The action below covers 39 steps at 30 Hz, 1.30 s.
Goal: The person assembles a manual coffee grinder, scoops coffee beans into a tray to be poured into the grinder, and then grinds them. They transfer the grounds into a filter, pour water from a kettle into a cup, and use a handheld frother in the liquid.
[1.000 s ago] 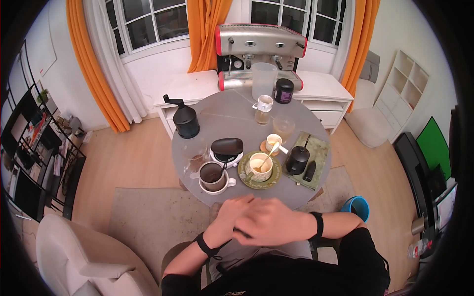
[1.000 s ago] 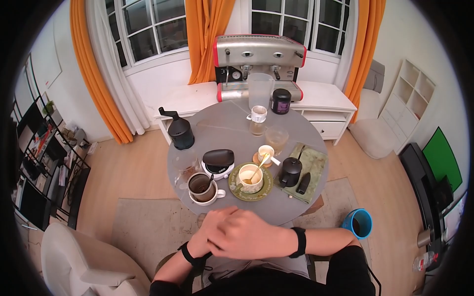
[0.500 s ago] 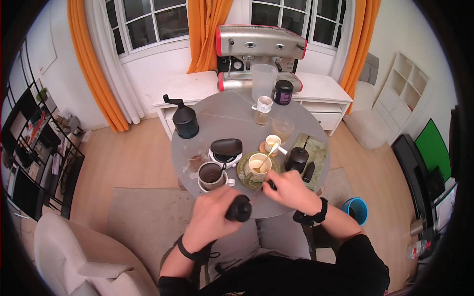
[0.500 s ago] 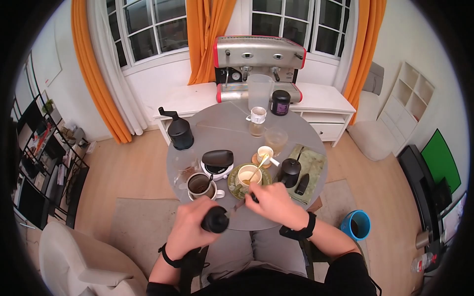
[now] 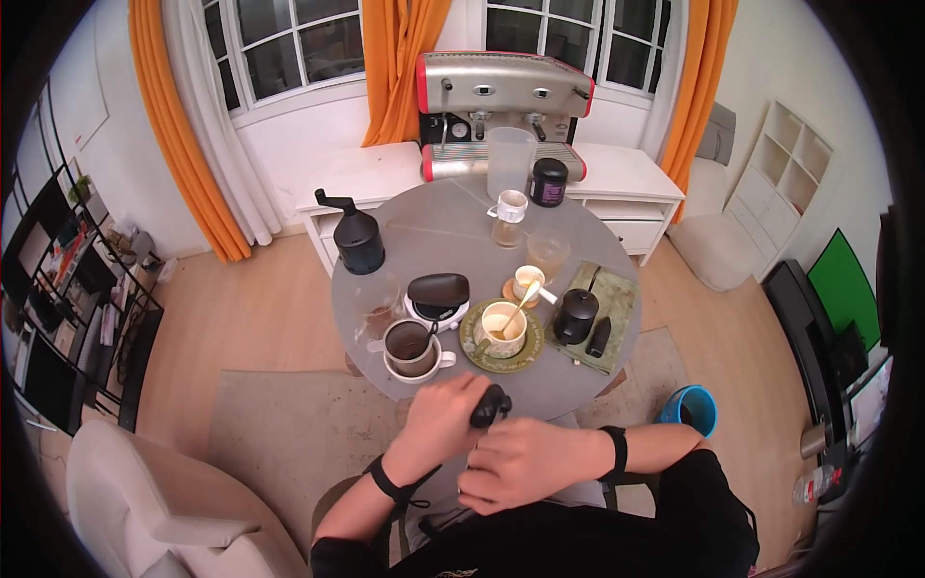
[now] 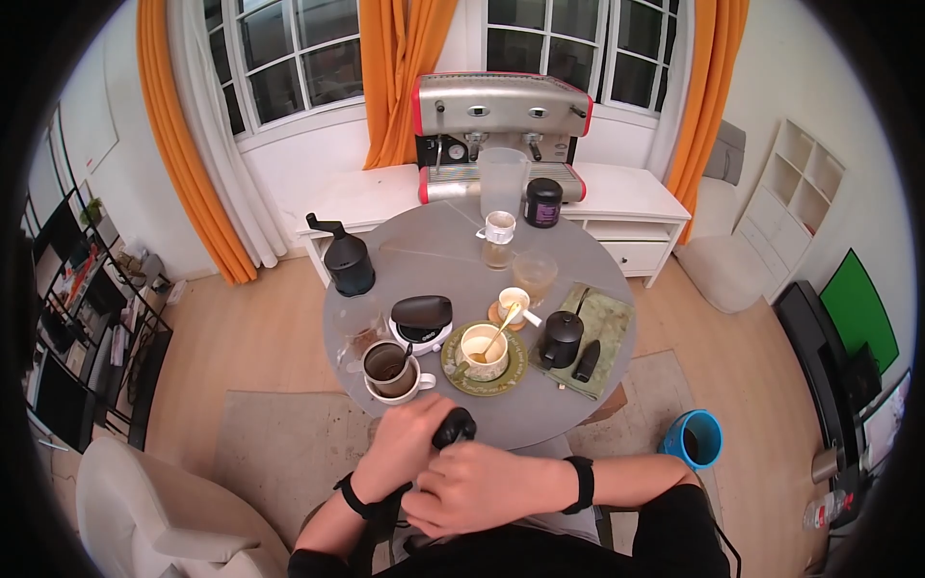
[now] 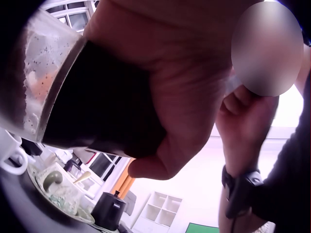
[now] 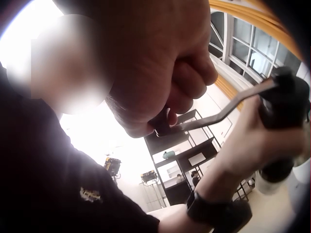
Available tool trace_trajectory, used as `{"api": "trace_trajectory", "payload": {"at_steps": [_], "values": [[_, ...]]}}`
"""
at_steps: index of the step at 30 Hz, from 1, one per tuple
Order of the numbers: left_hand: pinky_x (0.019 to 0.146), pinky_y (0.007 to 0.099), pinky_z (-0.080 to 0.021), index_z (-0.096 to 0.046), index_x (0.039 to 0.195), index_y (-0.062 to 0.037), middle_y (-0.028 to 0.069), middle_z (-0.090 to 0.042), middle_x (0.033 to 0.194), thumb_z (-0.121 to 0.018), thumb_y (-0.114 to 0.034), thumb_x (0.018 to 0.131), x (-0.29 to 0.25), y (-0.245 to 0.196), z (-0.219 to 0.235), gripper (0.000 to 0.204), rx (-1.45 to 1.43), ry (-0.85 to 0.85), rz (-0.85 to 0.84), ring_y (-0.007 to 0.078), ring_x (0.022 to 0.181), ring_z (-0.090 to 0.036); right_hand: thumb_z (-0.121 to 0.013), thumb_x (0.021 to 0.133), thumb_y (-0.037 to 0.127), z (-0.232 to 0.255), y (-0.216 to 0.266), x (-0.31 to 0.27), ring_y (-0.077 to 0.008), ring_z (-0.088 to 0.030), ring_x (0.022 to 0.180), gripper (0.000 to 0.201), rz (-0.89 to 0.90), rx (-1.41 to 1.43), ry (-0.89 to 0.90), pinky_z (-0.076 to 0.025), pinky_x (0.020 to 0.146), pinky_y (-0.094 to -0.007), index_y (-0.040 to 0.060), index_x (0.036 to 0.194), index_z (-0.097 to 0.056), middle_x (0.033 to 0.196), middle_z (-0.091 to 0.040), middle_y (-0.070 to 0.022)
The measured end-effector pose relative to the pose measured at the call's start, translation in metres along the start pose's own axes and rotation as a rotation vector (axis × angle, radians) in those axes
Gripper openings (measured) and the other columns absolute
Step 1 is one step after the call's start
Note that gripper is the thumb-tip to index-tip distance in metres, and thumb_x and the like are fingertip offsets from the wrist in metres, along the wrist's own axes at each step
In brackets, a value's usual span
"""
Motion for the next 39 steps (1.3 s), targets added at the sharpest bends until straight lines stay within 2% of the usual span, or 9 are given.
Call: {"api": "trace_trajectory", "payload": {"at_steps": [4, 5, 8, 12, 21, 26, 30, 34, 39], "values": [[0.068, 0.0455, -0.054, -0.065, 0.095, -0.007, 0.0115, -0.065, 0.088, -0.078, -0.015, 0.063, -0.007, -0.009, -0.007, 0.036, -0.327, 0.023, -0.074, 0.0356, 0.078, -0.067, -0.077, 0.08, 0.023, 0.024, -0.036, 0.005, -0.0223, -0.056, 0.05, 0.024, -0.124, -0.071, -0.129, -0.044, 0.046, -0.0352, 0.0097, 0.075, -0.057, 0.061, -0.053, -0.0038], [0.071, 0.0445, -0.055, -0.067, 0.09, -0.0061, 0.0117, -0.066, 0.089, -0.077, -0.015, 0.064, -0.011, -0.02, -0.007, 0.029, -0.11, -0.079, -0.324, 0.0348, 0.08, -0.067, -0.077, 0.08, 0.023, 0.028, -0.045, 0.004, -0.0223, -0.056, 0.05, 0.024, -0.122, -0.07, -0.129, -0.044, 0.046, -0.0352, 0.0097, 0.075, -0.057, 0.061, -0.053, -0.0038], [0.073, 0.0426, -0.056, -0.068, 0.084, -0.0046, 0.0122, -0.066, 0.089, -0.076, -0.014, 0.063, -0.006, -0.029, -0.009, 0.024, -0.033, 0.142, -0.157, 0.0336, 0.084, -0.067, -0.077, 0.078, 0.016, 0.037, -0.075, -0.009, -0.0265, -0.058, 0.05, 0.021, -0.275, -0.118, -0.17, -0.045, 0.045, -0.039, 0.0077, 0.078, -0.057, 0.06, -0.056, -0.007], [0.07, 0.0438, -0.053, -0.064, 0.095, -0.0037, 0.0115, -0.061, 0.084, -0.076, -0.012, 0.062, -0.004, -0.038, 0.004, 0.036, -0.102, 0.177, -0.175, 0.0329, 0.083, -0.066, -0.075, 0.079, 0.012, 0.038, -0.099, -0.033, -0.0301, -0.058, 0.05, 0.02, -0.445, -0.223, -0.226, -0.045, 0.047, -0.0393, 0.0044, 0.082, -0.056, 0.058, -0.056, -0.0092], [0.065, 0.0411, -0.052, -0.065, 0.097, -0.0064, 0.0104, -0.063, 0.085, -0.079, -0.009, 0.059, -0.004, -0.039, 0.049, 0.04, -0.147, 0.021, -0.086, 0.0338, 0.077, -0.066, -0.072, 0.081, 0.014, 0.027, -0.102, -0.072, -0.031, -0.057, 0.049, 0.019, -0.588, -0.274, -0.133, -0.046, 0.048, -0.0411, 0.0044, 0.08, -0.056, 0.056, -0.055, -0.0106], [0.064, 0.041, -0.053, -0.065, 0.093, -0.0049, 0.0119, -0.064, 0.083, -0.08, -0.005, 0.062, -0.003, -0.019, 0.062, 0.035, -0.115, -0.195, 0.0, 0.036, 0.077, -0.067, -0.07, 0.084, 0.019, -0.005, -0.079, -0.087, -0.0288, -0.058, 0.047, 0.024, -0.539, -0.211, 0.031, -0.047, 0.046, -0.0404, 0.0057, 0.076, -0.051, 0.053, -0.054, -0.0085], [0.064, 0.0419, -0.053, -0.064, 0.094, -0.0047, 0.0132, -0.064, 0.084, -0.08, -0.005, 0.062, 0.001, -0.004, 0.057, 0.036, 0.0, -0.286, 0.106, 0.0372, 0.077, -0.067, -0.07, 0.083, 0.02, -0.032, -0.037, -0.075, -0.0268, -0.056, 0.047, 0.026, -0.299, 0.013, 0.081, -0.046, 0.046, -0.0387, 0.0072, 0.073, -0.051, 0.053, -0.051, -0.0069], [0.066, 0.0445, -0.053, -0.064, 0.095, -0.0052, 0.0132, -0.064, 0.084, -0.079, -0.007, 0.061, 0.004, 0.001, 0.031, 0.037, -0.009, -0.163, 0.096, 0.0384, 0.077, -0.066, -0.071, 0.083, 0.02, -0.025, -0.002, -0.041, -0.0233, -0.056, 0.047, 0.027, -0.063, 0.108, 0.044, -0.047, 0.047, -0.0368, 0.0079, 0.071, -0.05, 0.053, -0.049, -0.0042], [0.066, 0.0458, -0.054, -0.063, 0.101, -0.0064, 0.0133, -0.065, 0.087, -0.077, -0.012, 0.066, -0.006, -0.008, -0.023, 0.038, -0.098, 0.095, -0.059, 0.0361, 0.08, -0.067, -0.075, 0.083, 0.025, 0.002, 0.0, -0.007, -0.0213, -0.053, 0.051, 0.031, -0.009, 0.0, 0.0, -0.045, 0.048, -0.0323, 0.0115, 0.069, -0.05, 0.061, -0.048, -0.0003]]}}
Point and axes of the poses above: each hand's wrist, its own x-axis towards the middle knuckle, its own z-axis out of the back of the hand, y = z × x, the point moved 4 cm from there along x, towards the middle knuckle
